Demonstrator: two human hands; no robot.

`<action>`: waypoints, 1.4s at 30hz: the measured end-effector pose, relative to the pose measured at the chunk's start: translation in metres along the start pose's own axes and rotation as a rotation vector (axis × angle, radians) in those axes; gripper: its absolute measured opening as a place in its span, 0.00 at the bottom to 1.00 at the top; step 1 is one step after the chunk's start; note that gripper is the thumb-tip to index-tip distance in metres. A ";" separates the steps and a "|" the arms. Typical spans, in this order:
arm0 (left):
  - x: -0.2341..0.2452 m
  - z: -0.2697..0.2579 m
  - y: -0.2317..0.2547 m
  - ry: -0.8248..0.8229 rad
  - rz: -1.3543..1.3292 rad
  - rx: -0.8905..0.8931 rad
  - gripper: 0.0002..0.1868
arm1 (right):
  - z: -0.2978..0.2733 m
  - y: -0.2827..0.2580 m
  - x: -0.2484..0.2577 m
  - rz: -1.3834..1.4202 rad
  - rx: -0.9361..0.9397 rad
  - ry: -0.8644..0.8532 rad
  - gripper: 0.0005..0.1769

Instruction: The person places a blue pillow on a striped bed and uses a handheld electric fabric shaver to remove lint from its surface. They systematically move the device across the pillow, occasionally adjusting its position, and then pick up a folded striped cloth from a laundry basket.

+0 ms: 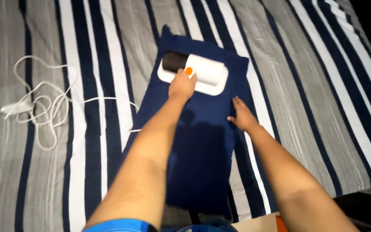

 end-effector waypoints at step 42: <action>0.036 -0.385 -0.287 -0.161 0.133 0.287 0.38 | -0.057 -0.092 -0.110 -0.015 0.234 -0.108 0.47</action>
Point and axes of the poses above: each hand's wrist, its own z-axis towards the middle knuckle, its own x-axis out of the back of the hand, y = z × x, the point moved 10 cm from there along z, towards the middle knuckle, and after that the axes turned 6 degrees about z, right-handed, at the moved point
